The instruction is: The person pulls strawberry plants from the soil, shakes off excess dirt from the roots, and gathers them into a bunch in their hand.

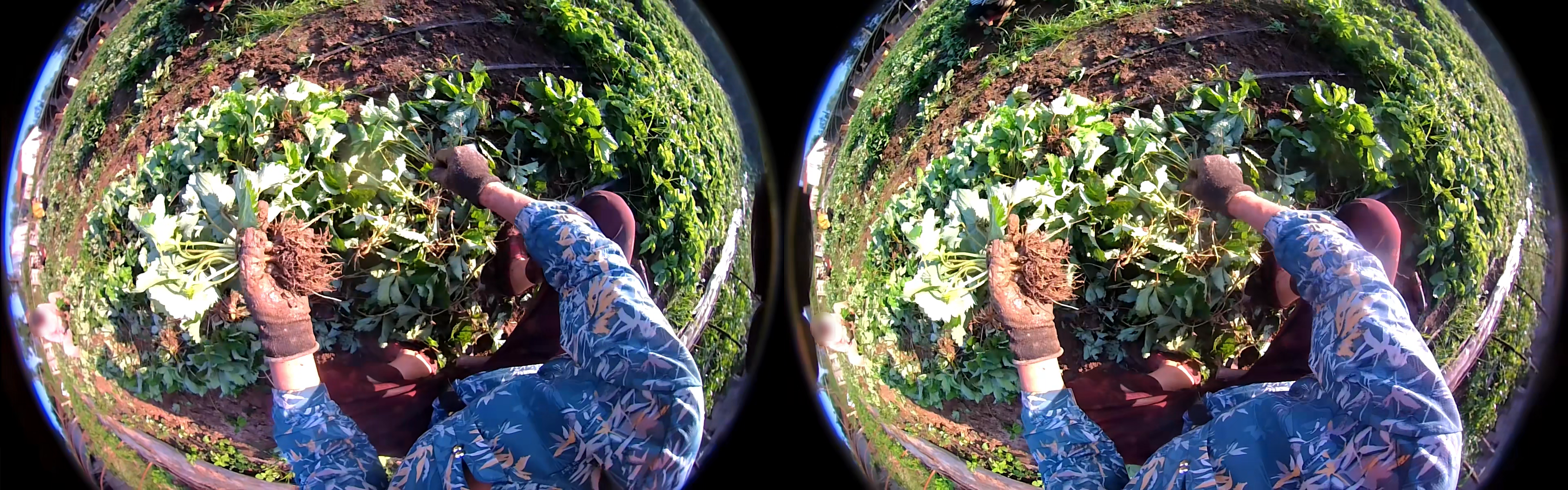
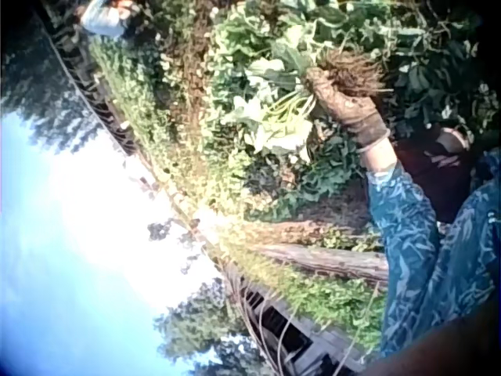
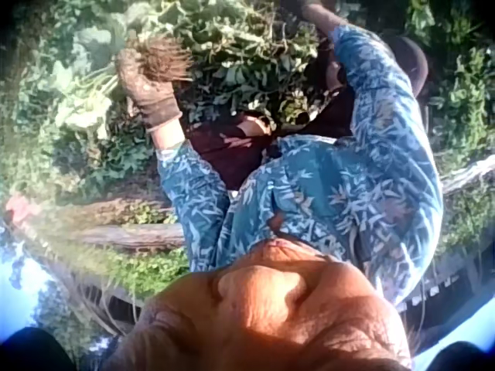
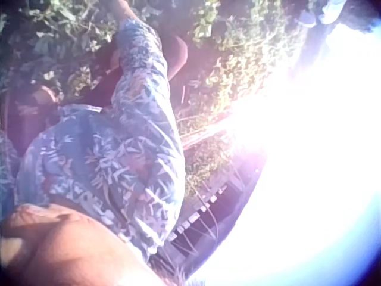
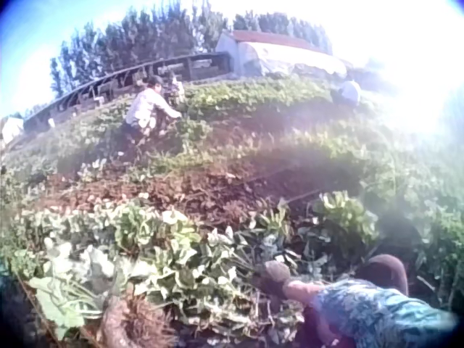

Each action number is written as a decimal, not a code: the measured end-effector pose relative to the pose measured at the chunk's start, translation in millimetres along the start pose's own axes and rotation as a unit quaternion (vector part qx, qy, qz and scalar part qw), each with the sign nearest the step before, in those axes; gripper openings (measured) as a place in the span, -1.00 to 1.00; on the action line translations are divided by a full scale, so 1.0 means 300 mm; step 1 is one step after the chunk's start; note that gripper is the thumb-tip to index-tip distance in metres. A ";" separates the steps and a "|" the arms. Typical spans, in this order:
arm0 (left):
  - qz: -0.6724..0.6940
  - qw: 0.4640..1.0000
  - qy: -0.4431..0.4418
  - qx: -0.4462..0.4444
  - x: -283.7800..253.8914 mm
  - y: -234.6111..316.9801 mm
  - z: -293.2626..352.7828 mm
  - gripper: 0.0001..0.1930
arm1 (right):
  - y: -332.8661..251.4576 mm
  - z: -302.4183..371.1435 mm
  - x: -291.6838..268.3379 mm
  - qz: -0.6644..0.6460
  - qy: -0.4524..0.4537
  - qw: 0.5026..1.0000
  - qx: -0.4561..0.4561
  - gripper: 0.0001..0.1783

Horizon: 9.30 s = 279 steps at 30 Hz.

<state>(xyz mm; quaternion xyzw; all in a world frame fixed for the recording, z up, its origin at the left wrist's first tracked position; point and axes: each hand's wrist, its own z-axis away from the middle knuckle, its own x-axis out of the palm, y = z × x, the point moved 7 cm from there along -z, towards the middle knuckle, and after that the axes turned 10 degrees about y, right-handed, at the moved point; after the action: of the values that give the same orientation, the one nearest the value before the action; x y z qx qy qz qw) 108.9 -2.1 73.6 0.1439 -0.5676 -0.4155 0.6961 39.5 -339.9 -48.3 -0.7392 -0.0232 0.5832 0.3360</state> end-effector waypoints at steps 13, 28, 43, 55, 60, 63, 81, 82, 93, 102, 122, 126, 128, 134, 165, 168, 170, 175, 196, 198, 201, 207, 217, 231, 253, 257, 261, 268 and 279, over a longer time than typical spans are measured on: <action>-0.102 0.990 0.101 -0.012 -0.003 -0.041 0.001 -0.78 | 0.108 0.156 0.431 -0.034 -0.135 0.972 0.189 -0.44; -0.150 0.983 0.084 -0.061 -0.003 -0.203 0.018 -0.72 | -0.121 0.262 0.065 -0.612 -0.144 0.743 0.230 -0.80; -0.303 0.944 -0.128 -0.016 0.143 -0.405 0.041 -0.82 | -0.401 0.210 -0.215 -0.182 0.007 0.962 -0.202 -0.80; -0.082 0.960 -0.051 -0.261 0.058 -0.422 0.042 -0.77 | -0.270 0.242 -0.440 -0.158 0.174 0.972 -0.028 -0.72; -0.328 0.941 0.023 -0.083 0.051 -0.381 0.009 -0.77 | -0.443 0.304 -0.189 -0.358 -0.165 0.919 0.012 -0.72; -0.186 0.979 0.031 -0.078 0.044 -0.377 -0.009 -0.79 | -0.466 0.310 -0.162 -0.410 -0.092 0.906 -0.056 -0.77; -0.372 0.925 -0.012 0.073 0.063 -0.291 0.067 -0.84 | -0.150 0.298 -0.022 0.005 0.029 0.998 -0.053 -0.70; -0.303 0.952 -0.023 0.017 0.060 -0.302 0.069 -0.83 | -0.078 0.311 -0.059 -0.117 0.067 0.987 0.086 -0.69; -0.250 0.959 -0.037 -0.132 0.047 -0.355 0.095 -0.78 | -0.405 0.237 -0.174 -0.329 -0.068 0.927 -0.165 -0.79; -0.187 0.965 0.009 -0.186 0.033 -0.376 0.095 -0.76 | -0.312 0.353 -0.164 -0.231 0.073 0.961 -0.132 -0.81; -0.273 0.949 0.036 -0.151 -0.013 -0.384 0.083 -0.80 | -0.324 0.365 -0.048 -0.268 0.049 0.953 -0.131 -0.78; -0.193 0.974 -0.008 -0.123 0.056 -0.334 0.074 -0.81 | -0.112 0.350 0.029 -0.320 0.089 0.929 0.164 -0.75; -0.156 0.984 -0.005 -0.086 0.069 -0.288 0.053 -0.79 | -0.118 0.355 0.081 -0.162 -0.065 0.983 0.053 -0.69; -0.079 0.992 0.042 -0.083 0.044 -0.205 -0.019 -0.74 | -0.185 0.318 0.023 -0.133 -0.239 0.939 -0.208 -0.26; -0.044 0.991 0.125 0.009 0.000 -0.048 -0.072 -0.76 | 0.309 -0.152 0.357 -0.211 -0.147 0.945 0.203 -0.89; 0.000 0.994 0.107 -0.028 0.012 -0.076 -0.079 -0.77 | 0.252 -0.170 0.275 -0.608 -0.136 0.722 0.300 -0.86; -0.049 0.992 0.115 -0.036 0.007 -0.097 -0.073 -0.78 | 0.227 -0.193 0.193 -0.504 -0.124 0.814 0.259 -0.85; -0.062 0.992 0.107 -0.023 0.004 -0.153 -0.043 -0.74 | -0.034 -0.194 -0.044 -0.561 -0.120 0.809 0.127 -0.80; 0.038 0.973 -0.027 -0.227 0.177 -0.349 0.017 -0.71 | -0.650 0.215 -0.372 -0.064 0.129 0.865 -0.481 -0.62; 0.000 0.977 0.003 -0.213 0.142 -0.357 -0.002 -0.70 | -0.619 0.160 -0.365 -0.202 0.011 0.909 -0.365 -0.60; -0.080 0.982 0.025 -0.170 0.109 -0.363 -0.030 -0.73 | -0.542 0.083 -0.372 -0.350 -0.017 0.928 -0.125 -0.55; -0.073 0.990 -0.040 -0.111 0.154 -0.395 -0.021 -0.83 | -0.550 0.083 -0.337 -0.205 0.033 0.965 -0.159 -0.73; 0.153 0.948 -0.113 -0.257 0.126 -0.303 -0.023 -0.67 | -0.341 -0.015 -0.266 -0.288 -0.237 0.927 0.031 -0.65; -0.200 0.978 0.006 -0.053 0.051 -0.316 0.024 -0.80 | -0.526 0.108 -0.196 -0.203 -0.221 0.948 -0.103 -0.76; -0.060 0.989 -0.120 -0.061 0.145 -0.225 0.141 -0.68 | 0.078 0.017 -0.499 0.184 0.016 0.983 0.006 -0.76; -0.058 0.991 -0.112 -0.035 0.137 -0.147 0.174 -0.66 | 0.363 0.081 -0.566 0.419 -0.122 0.894 0.105 -0.37; 0.006 0.997 -0.072 -0.019 0.135 -0.062 0.185 -0.68 | 0.135 0.055 -0.564 0.145 0.094 0.985 -0.016 -0.49; -0.019 0.992 -0.066 0.103 0.238 0.112 0.196 -0.66 | -0.501 0.070 -0.362 -0.285 -0.016 0.922 -0.262 -0.59; 0.086 0.985 -0.016 0.150 0.028 0.320 0.017 -0.76 | -0.291 -0.151 0.291 -0.116 -0.164 0.979 -0.039 -0.41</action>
<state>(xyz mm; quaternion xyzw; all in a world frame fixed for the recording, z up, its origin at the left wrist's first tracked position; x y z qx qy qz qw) 144.1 51.9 145.5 0.1907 -0.6450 -0.2661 0.6905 138.4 -256.5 -72.1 -0.6382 -0.1865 0.6522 0.3641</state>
